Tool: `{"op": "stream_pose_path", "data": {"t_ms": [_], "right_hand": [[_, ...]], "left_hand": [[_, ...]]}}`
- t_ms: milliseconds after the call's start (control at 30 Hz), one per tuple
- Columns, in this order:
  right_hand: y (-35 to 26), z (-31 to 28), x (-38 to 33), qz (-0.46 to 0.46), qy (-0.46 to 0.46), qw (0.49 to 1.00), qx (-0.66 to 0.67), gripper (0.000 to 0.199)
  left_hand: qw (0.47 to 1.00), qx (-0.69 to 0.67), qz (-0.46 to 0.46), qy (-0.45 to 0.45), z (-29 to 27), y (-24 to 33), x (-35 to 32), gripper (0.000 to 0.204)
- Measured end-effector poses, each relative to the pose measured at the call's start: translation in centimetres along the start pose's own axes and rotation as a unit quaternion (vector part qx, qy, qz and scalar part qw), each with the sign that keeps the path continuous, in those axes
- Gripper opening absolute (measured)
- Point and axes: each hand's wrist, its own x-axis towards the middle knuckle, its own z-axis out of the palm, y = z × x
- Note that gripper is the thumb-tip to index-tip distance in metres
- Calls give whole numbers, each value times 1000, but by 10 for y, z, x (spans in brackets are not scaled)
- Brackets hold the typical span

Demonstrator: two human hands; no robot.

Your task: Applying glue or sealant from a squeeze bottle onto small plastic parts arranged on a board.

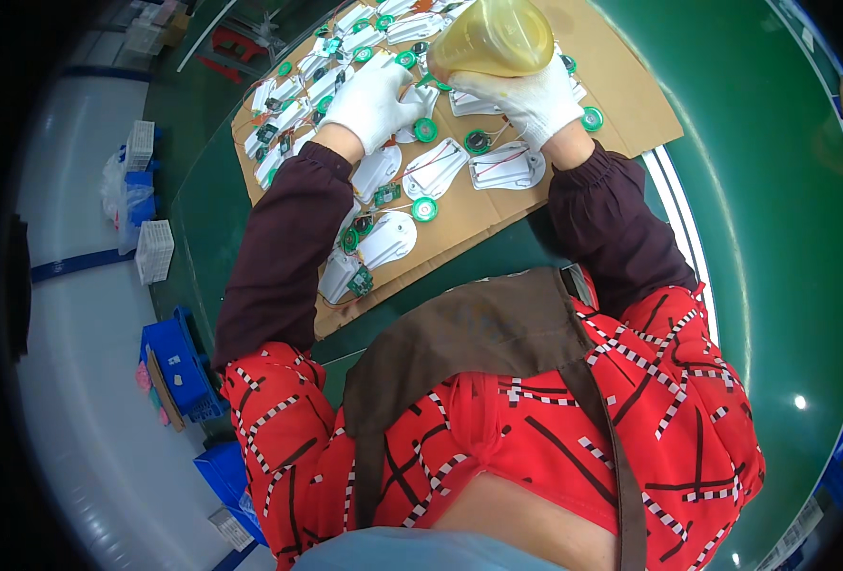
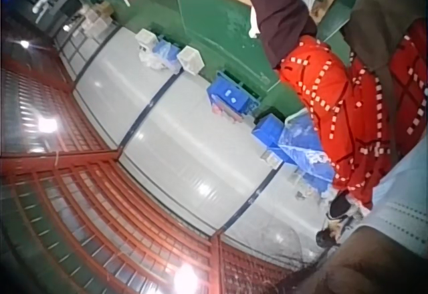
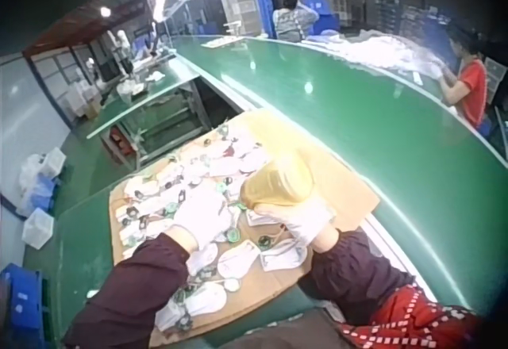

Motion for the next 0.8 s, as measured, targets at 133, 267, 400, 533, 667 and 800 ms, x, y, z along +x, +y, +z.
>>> {"op": "stream_pose_path", "data": {"t_ms": [133, 267, 400, 533, 667, 800], "right_hand": [[3, 1, -1, -31, 1, 1000, -2, 37], [-2, 2, 0, -14, -15, 1000, -9, 38], [-10, 1, 1, 23, -27, 999, -23, 39], [0, -1, 6, -4, -50, 998, -42, 43], [0, -1, 8, 19, -80, 996, -29, 46], [17, -6, 10, -24, -83, 994, -61, 48]], "left_hand": [[999, 14, -20, -45, -2, 1, 4, 33], [999, 25, 0, 34, -2, -1, 0, 34], [999, 28, -33, -25, -6, 0, 3, 34], [999, 40, -20, -15, -5, 0, 3, 34], [999, 41, -17, -7, -3, -4, 3, 34], [999, 26, -23, -14, -3, -3, 4, 35]]}}
